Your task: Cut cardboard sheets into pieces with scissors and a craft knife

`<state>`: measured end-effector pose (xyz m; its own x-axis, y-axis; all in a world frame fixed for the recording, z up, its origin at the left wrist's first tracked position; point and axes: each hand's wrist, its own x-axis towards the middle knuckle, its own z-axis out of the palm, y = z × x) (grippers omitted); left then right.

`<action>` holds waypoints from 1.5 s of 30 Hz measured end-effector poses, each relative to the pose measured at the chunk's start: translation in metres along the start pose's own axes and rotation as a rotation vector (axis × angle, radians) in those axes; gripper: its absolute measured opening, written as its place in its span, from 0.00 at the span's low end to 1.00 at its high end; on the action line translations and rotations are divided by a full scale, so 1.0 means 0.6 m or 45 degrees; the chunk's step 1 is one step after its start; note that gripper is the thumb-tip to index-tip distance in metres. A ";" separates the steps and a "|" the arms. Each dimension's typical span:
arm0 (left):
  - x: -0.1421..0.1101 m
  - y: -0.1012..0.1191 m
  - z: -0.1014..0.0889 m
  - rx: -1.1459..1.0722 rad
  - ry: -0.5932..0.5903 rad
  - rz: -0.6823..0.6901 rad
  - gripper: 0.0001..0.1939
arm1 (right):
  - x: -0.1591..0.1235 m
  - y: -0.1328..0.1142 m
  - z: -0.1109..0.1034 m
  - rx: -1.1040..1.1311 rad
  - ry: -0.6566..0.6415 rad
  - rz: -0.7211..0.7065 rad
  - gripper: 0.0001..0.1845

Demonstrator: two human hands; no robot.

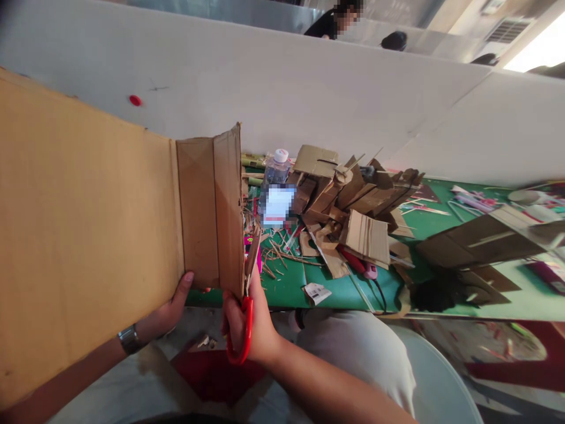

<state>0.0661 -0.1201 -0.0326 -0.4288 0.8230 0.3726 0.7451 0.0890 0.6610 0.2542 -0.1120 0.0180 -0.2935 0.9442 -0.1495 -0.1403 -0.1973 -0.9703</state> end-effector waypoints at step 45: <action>0.005 -0.017 -0.012 -0.336 -0.210 -0.135 0.22 | 0.016 -0.017 -0.015 0.159 -0.029 -0.006 0.29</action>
<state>0.0537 -0.1225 -0.0333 -0.3925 0.8986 0.1962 0.5332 0.0485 0.8446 0.2614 -0.0986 0.0247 -0.3141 0.9392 -0.1391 -0.2583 -0.2255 -0.9394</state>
